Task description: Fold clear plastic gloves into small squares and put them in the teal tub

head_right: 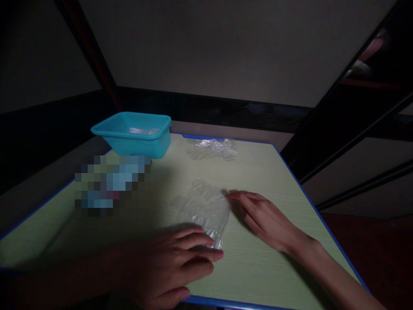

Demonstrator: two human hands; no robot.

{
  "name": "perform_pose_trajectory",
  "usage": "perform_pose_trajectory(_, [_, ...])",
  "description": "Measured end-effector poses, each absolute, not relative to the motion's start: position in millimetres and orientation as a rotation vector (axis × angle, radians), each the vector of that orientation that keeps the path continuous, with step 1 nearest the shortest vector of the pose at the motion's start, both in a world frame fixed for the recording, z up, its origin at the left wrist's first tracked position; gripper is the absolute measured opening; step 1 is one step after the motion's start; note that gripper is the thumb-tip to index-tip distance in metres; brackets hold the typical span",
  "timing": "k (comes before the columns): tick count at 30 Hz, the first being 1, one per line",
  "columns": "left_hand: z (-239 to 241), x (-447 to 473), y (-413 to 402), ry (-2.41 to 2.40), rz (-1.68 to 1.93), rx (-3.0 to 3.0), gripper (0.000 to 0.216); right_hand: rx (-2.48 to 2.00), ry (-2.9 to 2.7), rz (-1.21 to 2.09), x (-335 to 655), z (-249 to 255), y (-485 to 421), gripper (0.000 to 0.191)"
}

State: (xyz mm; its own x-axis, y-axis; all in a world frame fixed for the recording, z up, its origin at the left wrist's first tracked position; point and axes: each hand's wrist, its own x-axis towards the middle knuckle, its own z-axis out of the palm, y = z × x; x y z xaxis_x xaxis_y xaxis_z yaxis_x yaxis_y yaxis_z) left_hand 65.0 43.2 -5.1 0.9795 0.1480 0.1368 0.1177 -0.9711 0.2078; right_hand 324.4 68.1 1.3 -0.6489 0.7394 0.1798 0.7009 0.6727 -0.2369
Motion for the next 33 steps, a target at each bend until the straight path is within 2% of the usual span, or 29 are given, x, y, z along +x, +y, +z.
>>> perform_pose_trajectory(14, [-9,96,31,0.257,0.394,3.070,0.034,-1.130,-2.622,0.248,332,-8,86,0.037])
perform_pose_trajectory(22, [-2,63,36,0.447,0.511,2.978,0.028,-0.819,-2.718,-0.034,333,12,55,0.026])
perform_pose_trajectory(33, [-10,33,30,0.624,0.630,2.918,0.026,-0.713,-2.803,-0.260,313,9,11,0.040])
